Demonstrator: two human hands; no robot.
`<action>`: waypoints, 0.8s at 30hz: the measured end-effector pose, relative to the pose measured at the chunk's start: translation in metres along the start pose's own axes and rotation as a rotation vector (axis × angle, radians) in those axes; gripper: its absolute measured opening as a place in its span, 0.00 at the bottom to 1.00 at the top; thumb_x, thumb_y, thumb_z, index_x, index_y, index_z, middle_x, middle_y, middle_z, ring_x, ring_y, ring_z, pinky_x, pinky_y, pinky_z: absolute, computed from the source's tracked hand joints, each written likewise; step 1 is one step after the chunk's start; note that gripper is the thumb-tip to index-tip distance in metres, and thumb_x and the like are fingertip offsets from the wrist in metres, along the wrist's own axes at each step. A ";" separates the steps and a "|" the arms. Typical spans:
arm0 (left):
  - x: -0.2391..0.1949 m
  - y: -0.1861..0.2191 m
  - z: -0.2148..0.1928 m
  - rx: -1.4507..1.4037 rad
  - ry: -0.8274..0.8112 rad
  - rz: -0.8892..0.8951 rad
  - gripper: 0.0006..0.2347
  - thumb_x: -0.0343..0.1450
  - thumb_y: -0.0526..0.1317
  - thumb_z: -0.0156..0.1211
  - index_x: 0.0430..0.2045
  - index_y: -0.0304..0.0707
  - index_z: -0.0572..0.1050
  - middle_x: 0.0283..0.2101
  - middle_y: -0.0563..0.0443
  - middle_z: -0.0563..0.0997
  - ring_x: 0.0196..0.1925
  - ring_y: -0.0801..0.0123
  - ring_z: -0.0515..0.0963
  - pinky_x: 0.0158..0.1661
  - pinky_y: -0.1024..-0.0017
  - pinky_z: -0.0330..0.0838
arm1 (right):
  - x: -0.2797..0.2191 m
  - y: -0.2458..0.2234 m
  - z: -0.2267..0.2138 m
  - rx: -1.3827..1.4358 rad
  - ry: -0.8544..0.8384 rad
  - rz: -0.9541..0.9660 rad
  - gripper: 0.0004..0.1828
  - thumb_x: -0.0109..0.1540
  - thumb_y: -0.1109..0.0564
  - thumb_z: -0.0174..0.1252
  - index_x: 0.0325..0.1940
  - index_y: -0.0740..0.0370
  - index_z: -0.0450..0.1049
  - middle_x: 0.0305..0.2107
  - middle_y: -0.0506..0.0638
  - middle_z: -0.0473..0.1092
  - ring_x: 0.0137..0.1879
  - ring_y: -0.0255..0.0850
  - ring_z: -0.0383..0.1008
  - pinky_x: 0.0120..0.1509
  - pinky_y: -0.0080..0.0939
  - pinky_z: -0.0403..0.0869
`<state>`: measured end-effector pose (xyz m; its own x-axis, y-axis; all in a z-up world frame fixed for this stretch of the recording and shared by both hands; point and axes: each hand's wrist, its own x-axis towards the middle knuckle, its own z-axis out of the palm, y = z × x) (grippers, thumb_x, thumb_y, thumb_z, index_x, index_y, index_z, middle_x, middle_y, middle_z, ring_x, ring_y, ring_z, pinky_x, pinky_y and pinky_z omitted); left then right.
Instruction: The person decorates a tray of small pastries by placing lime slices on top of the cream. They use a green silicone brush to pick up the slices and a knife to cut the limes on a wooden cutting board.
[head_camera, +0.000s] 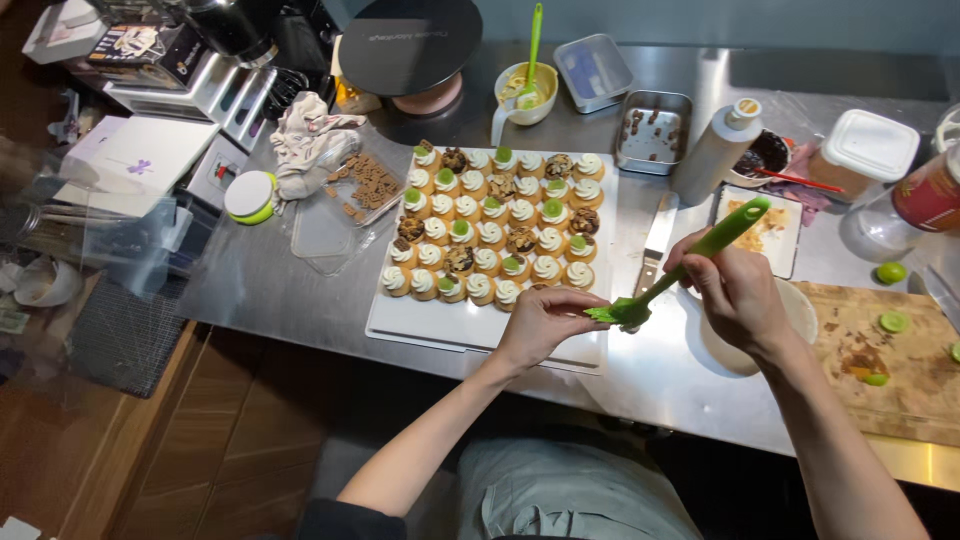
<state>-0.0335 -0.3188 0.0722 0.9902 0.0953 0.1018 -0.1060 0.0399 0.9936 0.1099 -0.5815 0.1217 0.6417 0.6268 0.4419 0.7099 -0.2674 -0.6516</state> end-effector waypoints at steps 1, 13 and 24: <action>-0.009 -0.002 -0.012 -0.028 0.020 -0.028 0.13 0.67 0.33 0.84 0.45 0.37 0.91 0.49 0.44 0.94 0.52 0.67 0.93 0.59 0.74 0.90 | 0.000 -0.004 0.013 -0.025 -0.005 0.024 0.18 0.83 0.53 0.46 0.50 0.59 0.81 0.36 0.49 0.79 0.34 0.41 0.77 0.45 0.43 0.74; -0.062 -0.014 -0.252 0.223 0.247 0.036 0.11 0.74 0.32 0.78 0.50 0.37 0.90 0.52 0.44 0.95 0.54 0.63 0.95 0.59 0.71 0.92 | -0.039 -0.041 0.127 0.310 0.541 0.314 0.25 0.92 0.42 0.44 0.59 0.65 0.75 0.42 0.54 0.72 0.40 0.40 0.73 0.43 0.36 0.72; 0.000 -0.071 -0.394 0.762 0.092 0.246 0.06 0.74 0.31 0.78 0.44 0.35 0.91 0.45 0.44 0.92 0.48 0.64 0.91 0.51 0.70 0.90 | -0.085 -0.050 0.174 0.349 1.025 0.525 0.30 0.89 0.31 0.46 0.57 0.61 0.70 0.42 0.52 0.68 0.38 0.36 0.72 0.37 0.33 0.69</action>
<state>-0.0619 0.0707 -0.0176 0.9317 0.0963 0.3504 -0.1958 -0.6793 0.7073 -0.0310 -0.4942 0.0098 0.8736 -0.4147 0.2545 0.2779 -0.0040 -0.9606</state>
